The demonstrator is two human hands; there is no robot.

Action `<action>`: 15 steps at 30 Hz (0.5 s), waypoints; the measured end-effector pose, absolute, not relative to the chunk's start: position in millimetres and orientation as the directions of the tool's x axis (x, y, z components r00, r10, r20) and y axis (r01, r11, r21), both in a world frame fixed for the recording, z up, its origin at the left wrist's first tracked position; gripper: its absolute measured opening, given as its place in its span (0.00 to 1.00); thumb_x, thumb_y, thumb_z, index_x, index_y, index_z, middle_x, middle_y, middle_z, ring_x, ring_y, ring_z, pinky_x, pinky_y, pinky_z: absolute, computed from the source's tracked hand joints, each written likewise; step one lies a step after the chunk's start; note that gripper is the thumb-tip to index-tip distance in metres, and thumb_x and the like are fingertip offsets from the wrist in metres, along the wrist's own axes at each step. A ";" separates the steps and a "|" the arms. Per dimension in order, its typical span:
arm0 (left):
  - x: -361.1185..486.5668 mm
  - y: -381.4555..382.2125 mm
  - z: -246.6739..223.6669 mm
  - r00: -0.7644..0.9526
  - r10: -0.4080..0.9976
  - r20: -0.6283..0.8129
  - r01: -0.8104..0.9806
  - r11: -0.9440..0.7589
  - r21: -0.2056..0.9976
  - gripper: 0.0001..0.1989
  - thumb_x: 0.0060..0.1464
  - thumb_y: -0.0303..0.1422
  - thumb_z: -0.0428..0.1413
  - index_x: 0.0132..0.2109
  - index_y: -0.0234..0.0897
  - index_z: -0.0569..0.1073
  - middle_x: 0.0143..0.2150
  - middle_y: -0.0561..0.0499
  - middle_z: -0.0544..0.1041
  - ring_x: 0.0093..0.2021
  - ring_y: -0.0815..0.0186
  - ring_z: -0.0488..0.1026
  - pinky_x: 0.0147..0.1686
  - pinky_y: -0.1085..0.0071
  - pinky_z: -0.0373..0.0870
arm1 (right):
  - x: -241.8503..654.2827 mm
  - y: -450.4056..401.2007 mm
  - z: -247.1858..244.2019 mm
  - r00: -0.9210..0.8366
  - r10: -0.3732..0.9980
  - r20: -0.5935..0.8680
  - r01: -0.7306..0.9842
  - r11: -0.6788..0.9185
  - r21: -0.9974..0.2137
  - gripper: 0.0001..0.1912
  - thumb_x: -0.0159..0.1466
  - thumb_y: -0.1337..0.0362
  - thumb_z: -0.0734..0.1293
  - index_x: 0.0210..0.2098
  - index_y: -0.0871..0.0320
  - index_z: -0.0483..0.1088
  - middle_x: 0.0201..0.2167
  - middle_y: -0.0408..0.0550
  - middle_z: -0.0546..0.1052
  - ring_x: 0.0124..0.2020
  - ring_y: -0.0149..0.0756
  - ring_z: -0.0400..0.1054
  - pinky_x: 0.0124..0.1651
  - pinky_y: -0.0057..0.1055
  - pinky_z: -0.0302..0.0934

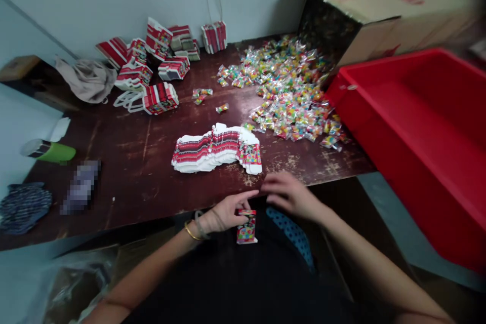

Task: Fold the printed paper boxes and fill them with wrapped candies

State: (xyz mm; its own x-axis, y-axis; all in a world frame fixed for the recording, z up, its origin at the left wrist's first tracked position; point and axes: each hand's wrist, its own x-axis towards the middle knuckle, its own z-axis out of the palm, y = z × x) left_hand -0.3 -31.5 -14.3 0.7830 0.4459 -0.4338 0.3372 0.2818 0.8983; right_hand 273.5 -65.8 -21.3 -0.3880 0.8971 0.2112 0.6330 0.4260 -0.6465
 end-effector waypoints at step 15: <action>4.5 -23.1 -12.8 0.798 0.417 -0.436 0.087 0.636 0.767 0.24 0.53 0.38 0.59 0.55 0.36 0.63 0.44 0.42 0.74 0.38 0.61 0.75 0.29 0.71 0.71 | 283.5 -76.1 -74.6 -0.067 0.959 0.274 0.938 0.154 -0.310 0.23 0.68 0.58 0.61 0.61 0.51 0.63 0.60 0.53 0.68 0.63 0.51 0.55 0.63 0.53 0.47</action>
